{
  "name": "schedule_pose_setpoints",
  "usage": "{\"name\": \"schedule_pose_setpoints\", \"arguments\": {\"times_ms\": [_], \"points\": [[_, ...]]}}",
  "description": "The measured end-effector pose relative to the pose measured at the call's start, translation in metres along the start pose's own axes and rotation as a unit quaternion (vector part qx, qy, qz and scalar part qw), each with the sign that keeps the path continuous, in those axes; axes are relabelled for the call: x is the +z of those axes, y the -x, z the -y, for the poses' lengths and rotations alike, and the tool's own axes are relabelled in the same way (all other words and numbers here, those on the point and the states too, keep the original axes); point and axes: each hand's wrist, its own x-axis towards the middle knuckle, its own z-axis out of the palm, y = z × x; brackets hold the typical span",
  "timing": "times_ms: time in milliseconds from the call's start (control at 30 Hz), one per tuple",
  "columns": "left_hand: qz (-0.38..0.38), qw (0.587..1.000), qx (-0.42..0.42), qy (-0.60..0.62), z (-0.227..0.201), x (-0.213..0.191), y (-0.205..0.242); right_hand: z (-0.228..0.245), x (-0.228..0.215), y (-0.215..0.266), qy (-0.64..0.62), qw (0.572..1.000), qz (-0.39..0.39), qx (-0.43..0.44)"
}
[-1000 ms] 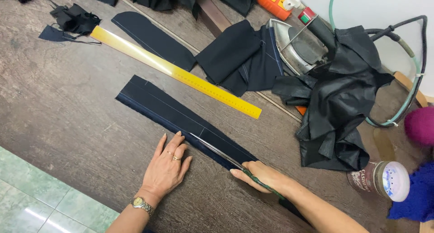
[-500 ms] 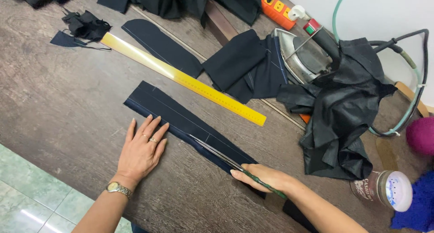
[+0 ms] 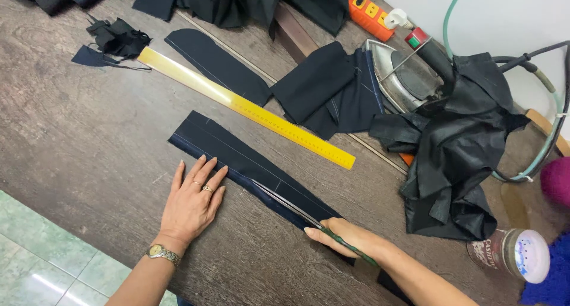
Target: The person cuts a long strip of black fabric using scissors on a wooden table. They then measure and mark a larger piece of black fabric with a yellow ruler and white chalk.
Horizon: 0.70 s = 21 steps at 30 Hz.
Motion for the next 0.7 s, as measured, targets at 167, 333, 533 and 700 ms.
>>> {"name": "schedule_pose_setpoints", "arguments": {"times_ms": [167, 333, 533, 700], "points": [[0.006, 1.0, -0.003, -0.004, 0.0, 0.0, 0.001, 0.01, -0.014, 0.002, 0.019, 0.995, 0.062, -0.082], [0.015, 1.0, -0.014, -0.007, 0.0, 0.001, 0.001, 0.029, -0.02, -0.004, 0.022, 0.996, 0.046, -0.07], [-0.002, 1.0, -0.007, -0.003, -0.001, -0.003, 0.0, 0.042, -0.021, -0.002, 0.047, 0.998, 0.027, -0.024], [0.002, 1.0, -0.009, -0.003, 0.0, -0.001, 0.0, 0.041, -0.015, -0.003, 0.036, 0.999, -0.003, 0.001]]}}
